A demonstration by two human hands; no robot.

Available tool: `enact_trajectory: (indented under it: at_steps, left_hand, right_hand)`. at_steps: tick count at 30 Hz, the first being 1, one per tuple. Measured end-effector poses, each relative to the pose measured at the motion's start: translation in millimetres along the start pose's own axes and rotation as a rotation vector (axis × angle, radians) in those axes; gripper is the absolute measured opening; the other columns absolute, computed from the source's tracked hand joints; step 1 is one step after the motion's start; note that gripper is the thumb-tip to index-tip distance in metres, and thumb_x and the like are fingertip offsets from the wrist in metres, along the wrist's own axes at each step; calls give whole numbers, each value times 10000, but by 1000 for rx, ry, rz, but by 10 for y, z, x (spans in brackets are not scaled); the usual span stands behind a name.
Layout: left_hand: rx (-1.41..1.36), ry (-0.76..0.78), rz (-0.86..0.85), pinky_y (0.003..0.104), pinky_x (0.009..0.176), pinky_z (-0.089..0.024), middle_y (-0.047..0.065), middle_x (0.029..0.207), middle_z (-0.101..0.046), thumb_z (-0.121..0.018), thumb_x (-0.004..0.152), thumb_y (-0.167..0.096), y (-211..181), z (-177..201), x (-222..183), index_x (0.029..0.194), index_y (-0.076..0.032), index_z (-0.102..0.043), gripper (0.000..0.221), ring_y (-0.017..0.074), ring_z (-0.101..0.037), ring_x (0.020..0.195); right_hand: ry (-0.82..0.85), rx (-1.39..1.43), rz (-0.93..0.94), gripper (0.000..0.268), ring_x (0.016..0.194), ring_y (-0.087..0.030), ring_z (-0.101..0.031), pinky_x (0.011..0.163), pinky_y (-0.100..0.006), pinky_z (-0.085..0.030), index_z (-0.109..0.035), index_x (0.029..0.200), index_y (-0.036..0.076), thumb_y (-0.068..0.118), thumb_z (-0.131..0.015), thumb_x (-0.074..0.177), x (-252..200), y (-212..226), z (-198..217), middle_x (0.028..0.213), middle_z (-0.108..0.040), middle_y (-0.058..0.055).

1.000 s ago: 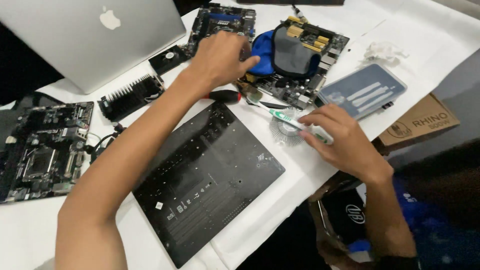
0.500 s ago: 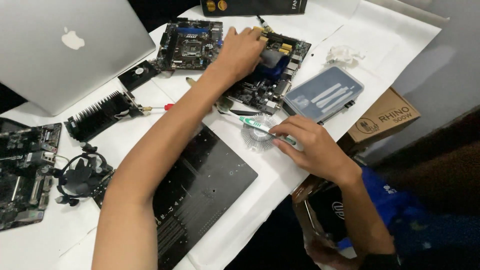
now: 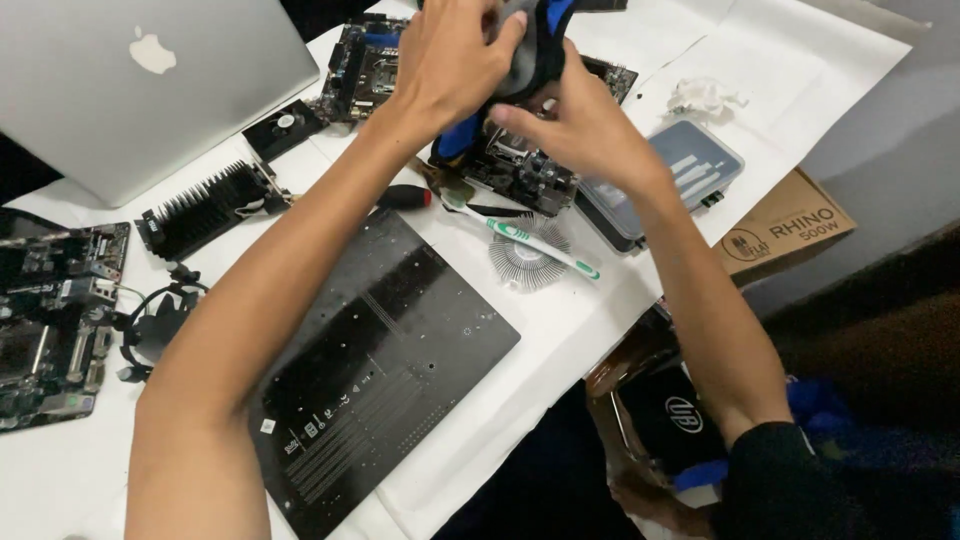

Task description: A person performs maintenance on computer hardware, cleaning a motherboard with a brush and using a screwdriver on a laptop.

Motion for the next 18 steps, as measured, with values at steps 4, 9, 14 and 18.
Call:
enact_trajectory:
  at_steps: [4, 9, 14, 18]
  left_hand:
    - [-224, 14, 176, 387, 596, -411, -43, 673, -639, -550, 986, -411, 98, 371, -138, 717, -175, -574, 358, 157, -562, 613]
    - [-108, -131, 133, 416, 661, -458, 61, 872, -584, -534, 1050, -383, 305, 777, -437, 946, -95, -524, 306, 226, -582, 748]
    - [52, 100, 136, 412, 600, -443, 24, 848, -574, -639, 1062, -303, 499, 721, -701, 910, -133, -578, 236, 206, -558, 722]
    - [122, 319, 132, 460, 602, -521, -6, 810, -712, -705, 1016, -291, 661, 841, -934, 909, -126, -711, 196, 229, -662, 761]
  right_hand:
    - [76, 245, -124, 178, 683, -204, -802, 511, -265, -651, -574, 922, -6, 120, -492, 1017, 539, -234, -369, 902, -795, -152]
    - [-37, 484, -121, 255, 918, -233, -836, 697, -311, -732, -582, 1185, 33, 174, -447, 1021, 1047, -381, -492, 1045, -762, -161]
    - [-80, 475, -194, 513, 1098, -251, -823, 787, -334, -703, -546, 1369, 136, 451, -453, 975, 1000, -608, -329, 1269, -760, -151]
    - [63, -184, -244, 453, 860, -242, -731, 762, -403, -579, -619, 1102, 78, 514, -497, 1088, 563, -453, -113, 1001, -732, -107]
Point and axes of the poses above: each hand's wrist, its own x-axis towards the middle knuckle, its own z-axis out of the back of the hand, y = z × x, the point moved 10 cm from there along x, towards the middle knuckle
